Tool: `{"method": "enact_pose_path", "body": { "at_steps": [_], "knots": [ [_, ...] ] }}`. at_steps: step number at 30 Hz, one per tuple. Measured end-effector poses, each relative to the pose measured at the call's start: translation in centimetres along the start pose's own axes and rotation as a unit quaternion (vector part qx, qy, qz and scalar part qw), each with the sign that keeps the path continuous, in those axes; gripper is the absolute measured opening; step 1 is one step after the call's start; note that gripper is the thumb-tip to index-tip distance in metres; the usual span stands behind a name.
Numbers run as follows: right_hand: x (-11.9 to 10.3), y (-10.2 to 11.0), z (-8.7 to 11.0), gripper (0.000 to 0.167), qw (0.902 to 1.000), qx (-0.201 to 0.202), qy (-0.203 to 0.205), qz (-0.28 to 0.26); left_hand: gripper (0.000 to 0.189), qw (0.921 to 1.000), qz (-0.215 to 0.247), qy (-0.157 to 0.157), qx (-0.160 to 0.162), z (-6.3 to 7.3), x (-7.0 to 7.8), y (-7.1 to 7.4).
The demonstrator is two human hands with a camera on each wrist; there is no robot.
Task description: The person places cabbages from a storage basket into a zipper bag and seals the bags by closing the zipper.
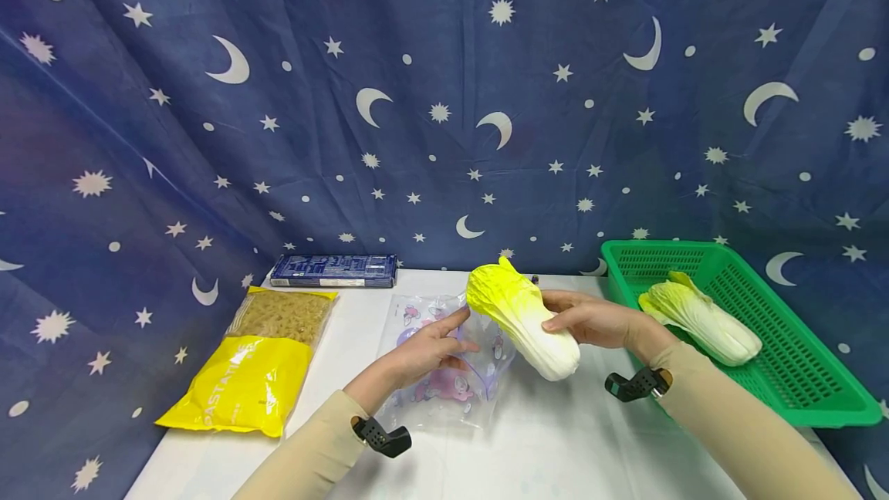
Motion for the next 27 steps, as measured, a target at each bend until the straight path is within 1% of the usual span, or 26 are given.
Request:
{"method": "enact_pose_path", "body": {
  "at_steps": [5, 8, 10, 12, 15, 18, 21, 24, 27],
  "knots": [
    [0.5, 0.2, 0.1, 0.085, 0.9991, 0.032, -0.019, 0.022, 0.07, 0.9999, 0.013, 0.004, 0.011, 0.0, -0.2, 0.1],
    [0.9, 0.4, 0.3, 0.084, 0.9974, 0.051, -0.03, 0.042, 0.07, 0.9996, 0.022, 0.008, 0.016, 0.0, -0.3, 0.1],
    [1.2, 0.5, 0.3, 0.082, 0.9957, 0.059, -0.037, 0.062, 0.07, 0.9994, 0.028, 0.01, 0.017, -0.1, -0.4, 0.1],
    [1.5, 0.6, 0.4, 0.08, 0.9922, 0.07, -0.043, 0.093, 0.071, 0.9991, 0.036, 0.013, 0.018, -0.1, -0.3, 0.0],
    [1.8, 0.5, 0.6, 0.08, 0.9833, 0.089, -0.049, 0.151, 0.07, 0.999, 0.039, 0.015, 0.02, 0.0, -0.2, 0.0],
    [1.8, 0.1, 0.7, 0.078, 0.9684, 0.103, -0.049, 0.222, 0.069, 0.999, 0.036, 0.017, 0.023, 0.0, -0.1, 0.1],
    [1.7, -0.4, 0.6, 0.076, 0.953, 0.109, -0.044, 0.279, 0.069, 0.9989, 0.032, 0.016, 0.029, -0.1, 0.0, 0.0],
    [1.5, -0.8, 0.5, 0.075, 0.9404, 0.115, -0.04, 0.317, 0.07, 0.9989, 0.025, 0.016, 0.036, -0.3, 0.2, -0.1],
    [1.5, -1.1, 0.5, 0.076, 0.932, 0.119, -0.037, 0.34, 0.071, 0.999, 0.016, 0.012, 0.041, -0.4, 0.3, -0.1]
  ]
}}
Point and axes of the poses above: each hand's wrist, its own z-axis away from the middle knuckle, its own y-axis out of the back of the hand, x = y × z, the point moved 2 cm from there along -z, towards the middle knuckle, and after that the axes turned 10 degrees about -z, right-handed, at the moved point
